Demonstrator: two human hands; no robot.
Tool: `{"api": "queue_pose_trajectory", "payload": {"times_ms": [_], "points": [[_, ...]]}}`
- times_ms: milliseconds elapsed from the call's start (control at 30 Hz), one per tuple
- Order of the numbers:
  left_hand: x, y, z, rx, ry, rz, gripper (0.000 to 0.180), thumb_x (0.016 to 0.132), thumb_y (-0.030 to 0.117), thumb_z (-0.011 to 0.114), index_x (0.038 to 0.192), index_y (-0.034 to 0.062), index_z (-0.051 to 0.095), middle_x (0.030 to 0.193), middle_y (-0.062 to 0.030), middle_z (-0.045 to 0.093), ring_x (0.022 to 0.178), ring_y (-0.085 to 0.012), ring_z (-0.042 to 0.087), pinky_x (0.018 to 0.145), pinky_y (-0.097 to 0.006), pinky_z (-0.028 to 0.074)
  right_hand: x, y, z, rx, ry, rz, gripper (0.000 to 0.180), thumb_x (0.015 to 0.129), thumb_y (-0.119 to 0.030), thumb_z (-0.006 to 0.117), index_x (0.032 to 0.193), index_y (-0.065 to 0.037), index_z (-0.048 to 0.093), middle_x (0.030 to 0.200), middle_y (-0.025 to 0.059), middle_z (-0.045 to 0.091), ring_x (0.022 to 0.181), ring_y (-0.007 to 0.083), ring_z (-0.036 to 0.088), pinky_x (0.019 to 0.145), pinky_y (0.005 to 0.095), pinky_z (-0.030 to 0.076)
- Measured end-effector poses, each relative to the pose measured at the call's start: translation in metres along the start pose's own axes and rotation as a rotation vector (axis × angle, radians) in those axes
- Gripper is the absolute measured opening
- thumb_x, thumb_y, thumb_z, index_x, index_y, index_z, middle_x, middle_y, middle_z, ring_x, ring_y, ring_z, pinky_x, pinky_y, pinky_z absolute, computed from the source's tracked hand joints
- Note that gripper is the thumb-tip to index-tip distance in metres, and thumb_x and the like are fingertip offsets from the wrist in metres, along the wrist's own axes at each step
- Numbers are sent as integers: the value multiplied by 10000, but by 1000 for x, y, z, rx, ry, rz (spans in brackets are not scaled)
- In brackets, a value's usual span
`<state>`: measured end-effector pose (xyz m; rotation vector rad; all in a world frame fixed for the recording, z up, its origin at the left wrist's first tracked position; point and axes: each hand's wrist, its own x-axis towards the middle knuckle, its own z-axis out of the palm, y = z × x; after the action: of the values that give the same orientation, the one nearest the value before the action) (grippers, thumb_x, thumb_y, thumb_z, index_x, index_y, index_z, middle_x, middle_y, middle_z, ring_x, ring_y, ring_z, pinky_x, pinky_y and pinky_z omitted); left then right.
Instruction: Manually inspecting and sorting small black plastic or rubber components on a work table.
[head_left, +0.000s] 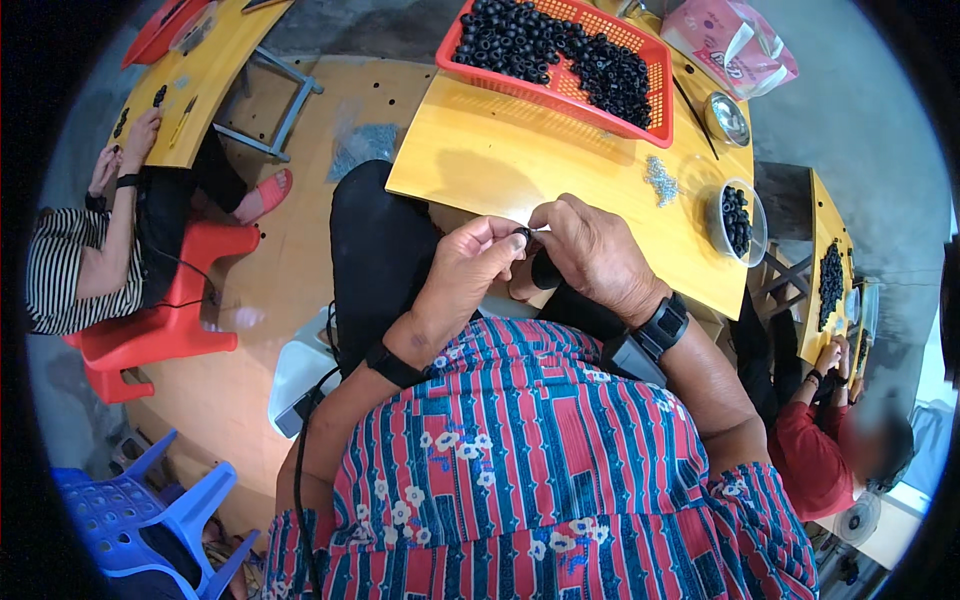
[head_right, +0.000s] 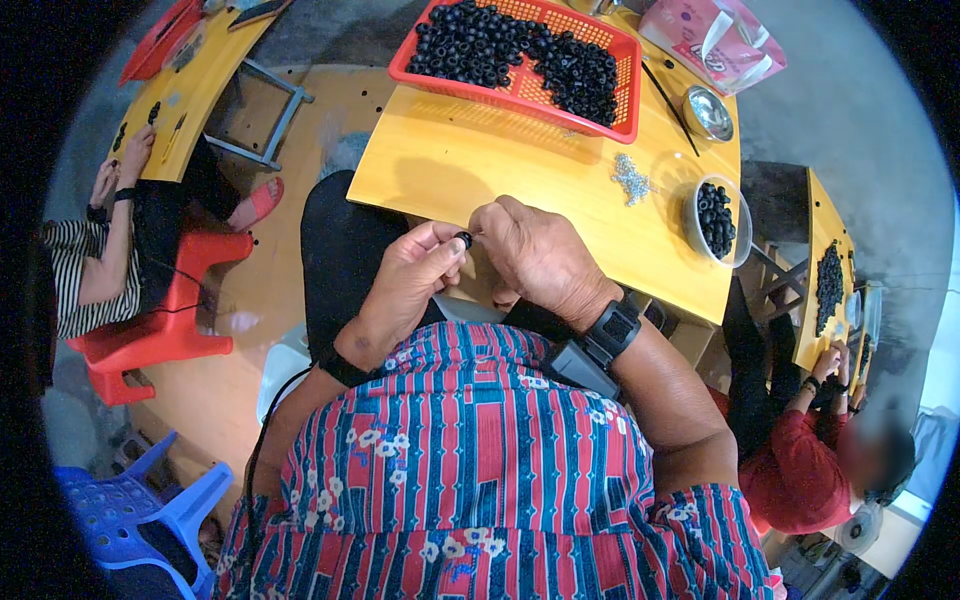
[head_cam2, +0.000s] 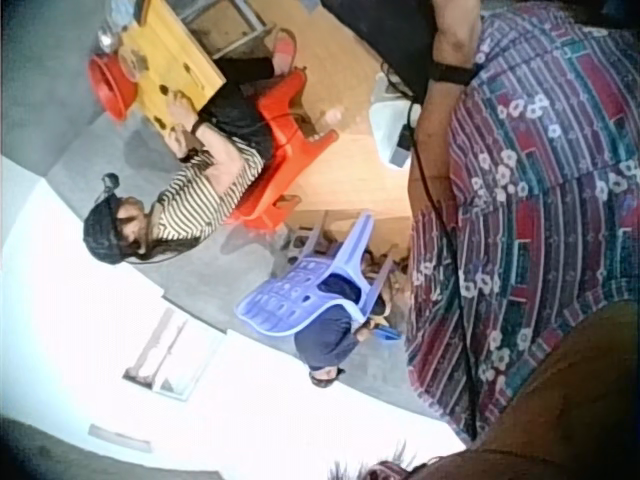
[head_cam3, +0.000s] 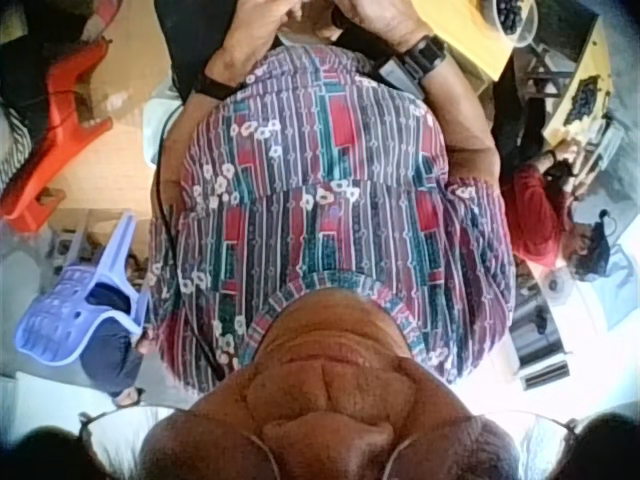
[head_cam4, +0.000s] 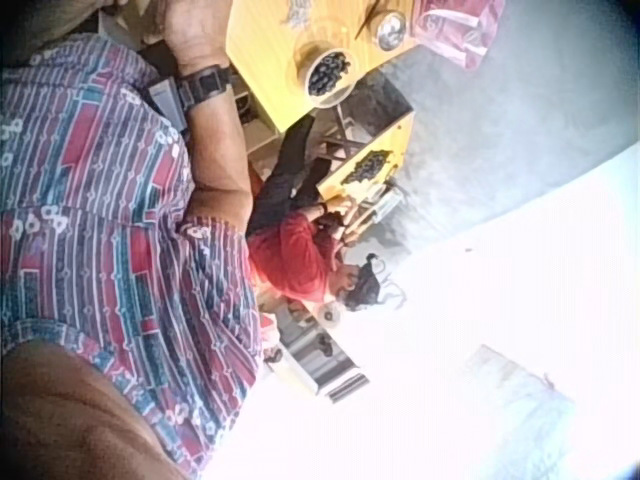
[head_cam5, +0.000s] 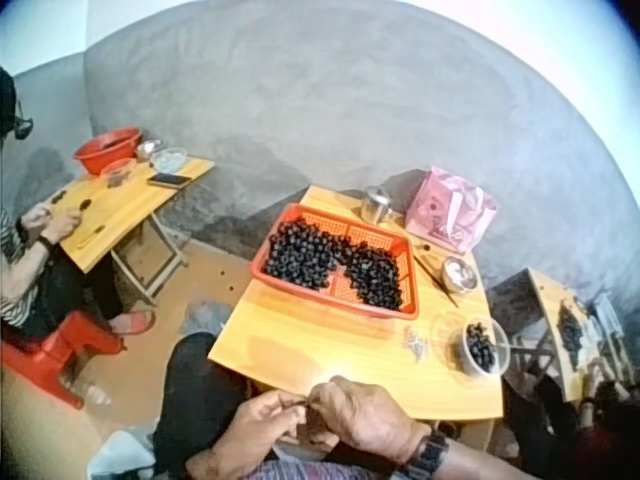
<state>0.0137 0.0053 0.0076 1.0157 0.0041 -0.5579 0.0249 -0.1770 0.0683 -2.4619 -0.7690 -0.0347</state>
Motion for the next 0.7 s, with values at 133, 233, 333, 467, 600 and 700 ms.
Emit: {"api": "queue_pose_trajectory", "payload": {"times_ms": [133, 233, 333, 467, 600, 700], "points": [[-2, 3, 1, 63, 6, 9, 148, 921, 160, 577, 1015, 47, 591, 768, 41, 548, 666, -28, 475, 594, -176, 390, 5, -10, -9, -175, -67, -91, 120, 834, -89, 583, 914, -48, 503, 755, 113, 516, 666, 306, 588, 567, 385, 482], [-4, 6, 3, 95, -2, 1, 160, 910, 159, 591, 1023, 46, 599, 760, 43, 560, 659, -25, 479, 600, -168, 396, 8, -15, -15, -222, -153, -91, 280, 708, -114, 669, 917, -44, 497, 786, 110, 526, 717, 311, 597, 619, 384, 493], [-4, 5, 0, 82, -36, -37, 177, 910, 148, 587, 1047, 36, 590, 789, 28, 568, 685, -35, 495, 632, -173, 416, 9, -6, -14, -56, -162, -38, 368, 641, -135, 737, 918, -37, 515, 814, 113, 559, 762, 306, 610, 677, 369, 503], [-4, -1, -8, -60, -153, -39, 193, 913, 140, 581, 1067, 23, 574, 857, 2, 575, 731, -58, 516, 681, -196, 442, 9, -2, -10, 457, -123, 194, 167, 831, -144, 654, 902, -20, 569, 774, 74, 603, 721, 188, 605, 645, 294, 481], [-5, 0, -10, -94, -187, -44, 195, 910, 140, 588, 1067, 24, 575, 884, -1, 577, 750, -64, 527, 696, -204, 450, 8, -8, -6, 821, -148, 380, 149, 872, -153, 636, 896, -17, 579, 771, 15, 610, 678, 80, 559, 604, 224, 462], [-5, 1, -10, -35, -186, -50, 209, 907, 137, 592, 1084, 26, 579, 888, 2, 579, 762, -64, 533, 702, -204, 455, 5, -4, 2, 966, -167, 474, 132, 873, -149, 646, 882, -35, 582, 741, -25, 600, 640, 26, 531, 555, 183, 443]]}}
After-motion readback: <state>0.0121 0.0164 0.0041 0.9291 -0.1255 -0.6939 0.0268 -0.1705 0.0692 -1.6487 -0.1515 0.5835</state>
